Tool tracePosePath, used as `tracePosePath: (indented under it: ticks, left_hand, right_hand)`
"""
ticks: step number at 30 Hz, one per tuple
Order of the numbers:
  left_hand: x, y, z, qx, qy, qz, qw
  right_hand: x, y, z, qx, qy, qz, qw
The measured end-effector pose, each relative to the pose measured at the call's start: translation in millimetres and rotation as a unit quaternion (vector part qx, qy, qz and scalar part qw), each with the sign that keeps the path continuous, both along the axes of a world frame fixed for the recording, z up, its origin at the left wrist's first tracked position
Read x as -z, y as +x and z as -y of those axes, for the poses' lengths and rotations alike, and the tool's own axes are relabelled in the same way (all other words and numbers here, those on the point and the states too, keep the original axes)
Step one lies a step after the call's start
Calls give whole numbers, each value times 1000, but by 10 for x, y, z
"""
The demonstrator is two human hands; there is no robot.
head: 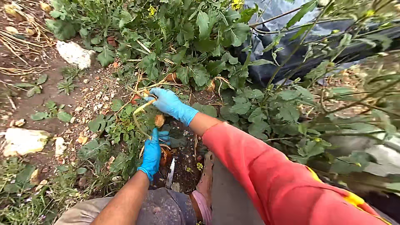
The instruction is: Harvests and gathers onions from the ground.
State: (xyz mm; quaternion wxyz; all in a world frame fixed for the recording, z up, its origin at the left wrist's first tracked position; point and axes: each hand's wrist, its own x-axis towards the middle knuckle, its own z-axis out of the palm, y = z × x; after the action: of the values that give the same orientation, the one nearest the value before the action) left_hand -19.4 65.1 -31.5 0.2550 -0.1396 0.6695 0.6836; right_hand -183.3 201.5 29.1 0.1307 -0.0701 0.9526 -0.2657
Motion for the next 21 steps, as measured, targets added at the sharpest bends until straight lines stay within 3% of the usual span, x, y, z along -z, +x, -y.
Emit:
tracePosePath:
  ticks: [2,4,8,11,16,18,21]
  left_hand:
    - [93,-35,2,3,40,17,999]
    - [175,-71,-6,0,59,29,998]
    - [254,-126,3,-22,79,61,995]
    - [227,-150,34,-32,97,58,993]
    - [177,-184,-40,-42,56,61,996]
    - [183,-221,-50,-49,5,68,996]
    - [173,-225,-31,-61,10,74,995]
  right_hand:
    - [388,-498,-102,125,75,28,989]
    - [704,-763,-132,192,71,67,976]
    - [903,-679,67,280,-148,18,948]
    - [848,-321,60,247,-209,-24,946]
    - [613,70,259,119,-96,-92,984]
    - [553,39,464,78,-54,-96,991]
    - [565,-244,713,71,69,-76,992]
